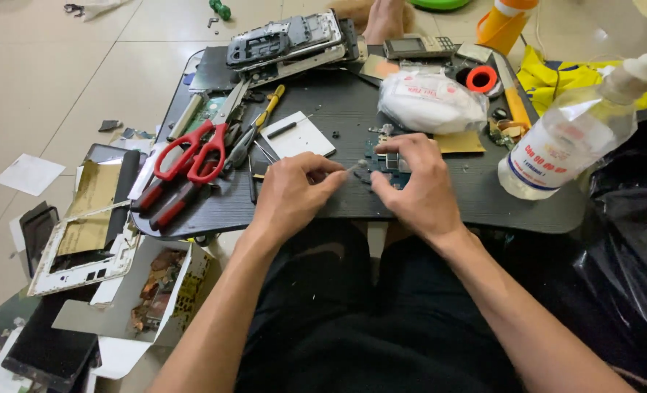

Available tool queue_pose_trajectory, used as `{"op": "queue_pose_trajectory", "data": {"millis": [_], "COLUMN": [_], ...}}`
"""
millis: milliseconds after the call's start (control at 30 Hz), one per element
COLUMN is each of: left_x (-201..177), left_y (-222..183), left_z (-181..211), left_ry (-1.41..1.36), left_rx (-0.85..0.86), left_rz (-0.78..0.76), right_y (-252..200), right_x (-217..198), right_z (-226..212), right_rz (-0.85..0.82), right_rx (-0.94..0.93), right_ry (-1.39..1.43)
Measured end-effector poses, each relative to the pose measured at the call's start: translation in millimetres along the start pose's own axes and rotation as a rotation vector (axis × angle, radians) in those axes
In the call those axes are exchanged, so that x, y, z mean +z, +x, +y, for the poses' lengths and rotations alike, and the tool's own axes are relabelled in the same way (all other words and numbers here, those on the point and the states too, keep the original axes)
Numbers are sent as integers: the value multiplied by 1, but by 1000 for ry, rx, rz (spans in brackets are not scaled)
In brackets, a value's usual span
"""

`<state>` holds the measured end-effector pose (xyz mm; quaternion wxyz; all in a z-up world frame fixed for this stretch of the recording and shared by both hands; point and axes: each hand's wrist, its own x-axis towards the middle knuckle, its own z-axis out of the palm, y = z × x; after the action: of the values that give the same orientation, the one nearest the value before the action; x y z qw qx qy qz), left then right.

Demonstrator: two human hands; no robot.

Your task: The person sits on the floor at a small table and repairs a phone motherboard, using tweezers to pick up and position small components and connectors on the board. They handle the board, turn it, and place removed parts and debris aside among scattered phone housings and tools.

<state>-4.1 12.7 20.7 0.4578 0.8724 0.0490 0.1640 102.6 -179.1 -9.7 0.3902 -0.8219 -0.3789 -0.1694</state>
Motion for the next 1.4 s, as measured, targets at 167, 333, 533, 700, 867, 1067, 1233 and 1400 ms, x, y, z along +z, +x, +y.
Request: {"op": "queue_pose_trajectory", "data": {"millis": [167, 333, 533, 700, 867, 1067, 1233, 1400], "left_x": [-2, -2, 1, 4, 1, 1, 1, 1], "left_y": [-2, -1, -1, 2, -1, -1, -4, -6], "left_z": [-1, 0, -5, -3, -2, -7, -5, -1], "left_ry": [-9, -13, -3, -18, -48, -27, 3, 52], "left_rx": [21, 34, 57, 36, 32, 44, 60, 33], "left_rz": [-22, -31, -25, 0, -1, 20, 24, 20], "right_y": [-3, -4, -4, -4, -4, -3, -5, -4], "right_x": [7, 7, 9, 8, 6, 4, 2, -1], "right_z": [2, 0, 0, -2, -3, -12, -12, -16], "right_rz": [-17, -4, 15, 21, 6, 9, -3, -2], "right_rx": [-107, -106, -125, -120, -113, -128, -127, -116], "right_ry": [-133, -174, -183, -183, -87, -60, 1, 88]}}
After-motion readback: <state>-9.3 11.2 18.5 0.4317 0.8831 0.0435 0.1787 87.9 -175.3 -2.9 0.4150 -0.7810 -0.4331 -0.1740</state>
